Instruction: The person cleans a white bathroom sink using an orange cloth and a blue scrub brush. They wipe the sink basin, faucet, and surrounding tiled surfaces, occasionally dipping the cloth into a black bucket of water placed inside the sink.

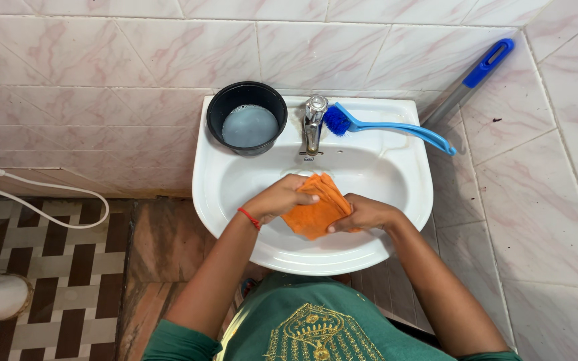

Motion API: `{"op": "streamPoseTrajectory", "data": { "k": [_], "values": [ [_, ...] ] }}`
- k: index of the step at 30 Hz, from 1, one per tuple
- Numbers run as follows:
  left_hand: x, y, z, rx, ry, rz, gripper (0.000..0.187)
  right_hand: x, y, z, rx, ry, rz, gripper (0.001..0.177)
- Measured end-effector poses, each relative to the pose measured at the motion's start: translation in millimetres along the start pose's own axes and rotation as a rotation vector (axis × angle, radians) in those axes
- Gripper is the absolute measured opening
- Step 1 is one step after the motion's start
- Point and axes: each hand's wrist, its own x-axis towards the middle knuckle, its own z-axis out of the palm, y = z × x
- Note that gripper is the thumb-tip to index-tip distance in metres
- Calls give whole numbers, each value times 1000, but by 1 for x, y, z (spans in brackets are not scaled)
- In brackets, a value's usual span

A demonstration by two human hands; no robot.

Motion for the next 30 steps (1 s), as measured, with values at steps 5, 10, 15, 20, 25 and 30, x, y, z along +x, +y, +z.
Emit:
{"op": "streamPoseTrajectory", "data": {
  "k": [5,10,15,20,25,30],
  "values": [
    [9,-37,-30,-318,169,-59,28,-3,12,-17,341,-16,-88,40],
    [30,-92,-46,-460,346,-100,29,6,12,-34,370,162,71,36],
    [45,-95,-15,-160,547,-1,34,17,-16,-16,190,444,136,36],
    [26,-52,31,-120,516,-22,45,24,-54,32,844,388,-37,53],
    [21,-59,15,-245,421,50,47,8,-34,33,866,334,-203,59],
    [33,-83,4,-656,343,24,43,9,-16,26,496,632,-91,63]
  ]
}}
